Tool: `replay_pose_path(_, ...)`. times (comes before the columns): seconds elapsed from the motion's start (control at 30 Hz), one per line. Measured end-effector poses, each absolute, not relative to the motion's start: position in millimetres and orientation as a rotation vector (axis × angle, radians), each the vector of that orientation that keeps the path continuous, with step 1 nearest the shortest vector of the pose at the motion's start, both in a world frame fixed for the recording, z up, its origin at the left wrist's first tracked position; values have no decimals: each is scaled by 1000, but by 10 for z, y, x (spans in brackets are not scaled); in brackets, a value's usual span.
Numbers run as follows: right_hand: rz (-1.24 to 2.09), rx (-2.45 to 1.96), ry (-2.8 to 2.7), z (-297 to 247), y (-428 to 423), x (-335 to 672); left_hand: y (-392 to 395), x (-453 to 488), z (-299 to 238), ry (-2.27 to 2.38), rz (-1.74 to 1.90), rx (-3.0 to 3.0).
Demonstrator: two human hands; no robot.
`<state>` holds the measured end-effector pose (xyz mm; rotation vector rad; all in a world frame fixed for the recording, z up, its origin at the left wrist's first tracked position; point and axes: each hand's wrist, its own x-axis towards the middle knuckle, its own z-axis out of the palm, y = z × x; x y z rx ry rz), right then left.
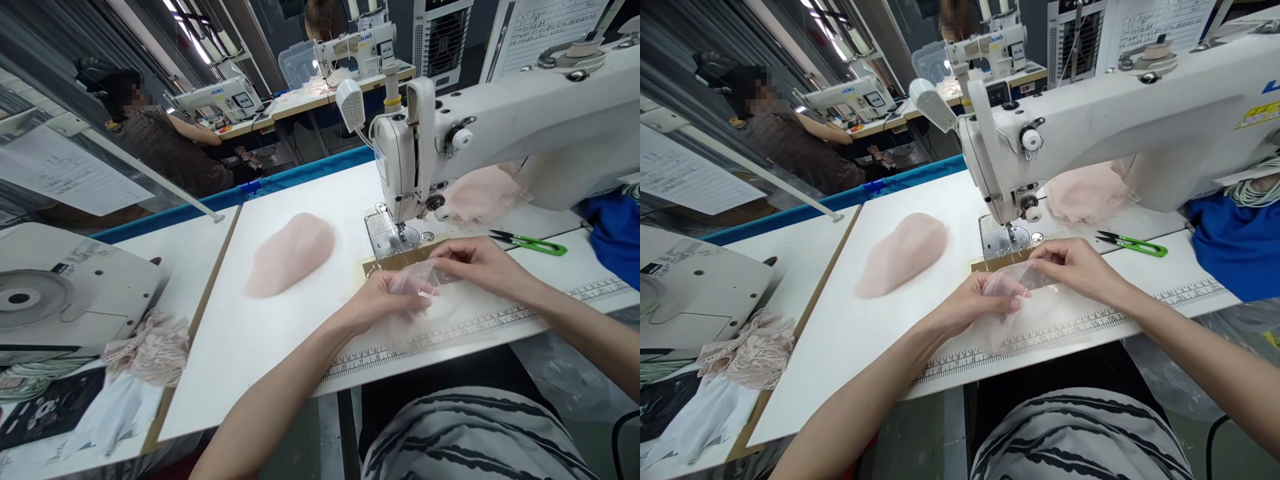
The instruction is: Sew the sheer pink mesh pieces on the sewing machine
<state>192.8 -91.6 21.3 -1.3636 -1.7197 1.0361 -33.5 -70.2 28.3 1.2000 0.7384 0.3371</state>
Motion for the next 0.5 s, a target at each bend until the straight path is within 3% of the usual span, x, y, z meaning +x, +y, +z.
replay_pose_path(0.13,675,-1476,-1790,226,-991,2148,-694,-329,282,731,336,1202)
replay_pose_path(0.33,-182,-1785,-2051,85,-1154,2739,-702,-314,291,754,383,1187)
replay_pose_path(0.5,-297,-2054,-2064,-98,-1340,3018,-714,-303,285,745,416,1159)
